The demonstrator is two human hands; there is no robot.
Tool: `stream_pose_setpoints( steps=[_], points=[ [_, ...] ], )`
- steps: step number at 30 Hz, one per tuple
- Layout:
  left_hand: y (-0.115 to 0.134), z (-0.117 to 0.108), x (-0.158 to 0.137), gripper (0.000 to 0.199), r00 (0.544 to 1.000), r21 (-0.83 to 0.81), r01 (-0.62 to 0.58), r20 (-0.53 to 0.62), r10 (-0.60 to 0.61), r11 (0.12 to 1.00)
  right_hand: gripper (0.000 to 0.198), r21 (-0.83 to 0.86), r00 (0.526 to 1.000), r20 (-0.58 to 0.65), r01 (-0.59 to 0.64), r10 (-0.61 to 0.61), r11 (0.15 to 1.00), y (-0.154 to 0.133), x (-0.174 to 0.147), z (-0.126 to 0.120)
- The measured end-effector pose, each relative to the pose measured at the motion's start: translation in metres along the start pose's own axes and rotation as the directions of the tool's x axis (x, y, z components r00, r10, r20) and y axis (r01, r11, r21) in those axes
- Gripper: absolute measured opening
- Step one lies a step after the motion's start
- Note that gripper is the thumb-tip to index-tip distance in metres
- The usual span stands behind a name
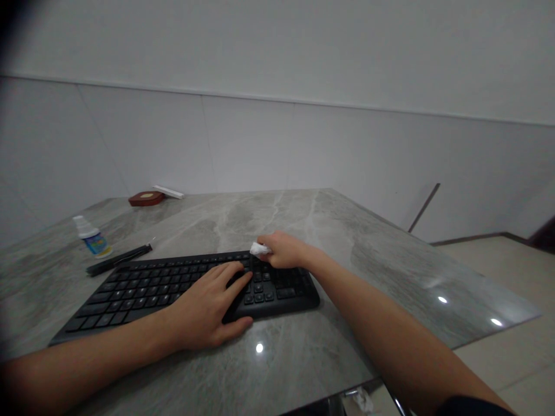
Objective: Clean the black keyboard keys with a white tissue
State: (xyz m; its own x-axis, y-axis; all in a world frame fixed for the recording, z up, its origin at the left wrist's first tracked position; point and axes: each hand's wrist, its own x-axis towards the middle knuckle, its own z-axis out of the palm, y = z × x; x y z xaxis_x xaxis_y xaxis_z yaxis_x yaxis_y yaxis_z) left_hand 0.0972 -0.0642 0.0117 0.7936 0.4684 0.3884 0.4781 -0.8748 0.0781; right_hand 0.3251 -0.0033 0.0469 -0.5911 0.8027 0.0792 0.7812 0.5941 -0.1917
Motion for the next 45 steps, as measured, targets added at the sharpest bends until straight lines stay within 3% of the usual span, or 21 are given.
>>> stream_pose_setpoints(
  steps=[8, 12, 23, 32, 38, 45],
  points=[
    [0.000, 0.001, 0.000, 0.062, 1.000, 0.006, 0.008, 0.010, -0.008, 1.000, 0.005, 0.149, 0.993, 0.108, 0.031, -0.047, 0.988, 0.002, -0.002, -0.008],
    [-0.001, 0.001, -0.001, 0.062, 1.000, 0.005, 0.009, 0.007, -0.009, 1.000, 0.004, 0.120, 0.996, 0.084, -0.001, -0.009, 0.993, 0.003, -0.002, -0.008],
    [0.001, -0.002, 0.000, 0.062, 0.999, 0.029, 0.008, 0.033, -0.008, 1.000, 0.007, 0.124, 0.986, 0.157, 0.032, -0.052, 0.992, 0.003, -0.002, -0.012],
    [0.001, -0.002, 0.000, 0.060, 1.000, 0.031, 0.004, 0.027, -0.005, 1.000, 0.007, 0.074, 0.992, 0.123, -0.006, -0.004, 0.997, -0.007, 0.000, -0.007],
    [0.001, -0.001, 0.000, 0.061, 0.999, 0.056, -0.005, 0.032, 0.003, 0.998, 0.012, -0.022, 0.998, -0.055, -0.038, 0.036, 0.999, -0.006, 0.002, -0.002],
    [0.000, -0.001, -0.001, 0.060, 1.000, 0.034, 0.002, 0.023, -0.003, 0.999, 0.008, 0.082, 1.000, -0.027, 0.004, -0.002, 0.997, 0.004, 0.003, -0.001]
  ],
)
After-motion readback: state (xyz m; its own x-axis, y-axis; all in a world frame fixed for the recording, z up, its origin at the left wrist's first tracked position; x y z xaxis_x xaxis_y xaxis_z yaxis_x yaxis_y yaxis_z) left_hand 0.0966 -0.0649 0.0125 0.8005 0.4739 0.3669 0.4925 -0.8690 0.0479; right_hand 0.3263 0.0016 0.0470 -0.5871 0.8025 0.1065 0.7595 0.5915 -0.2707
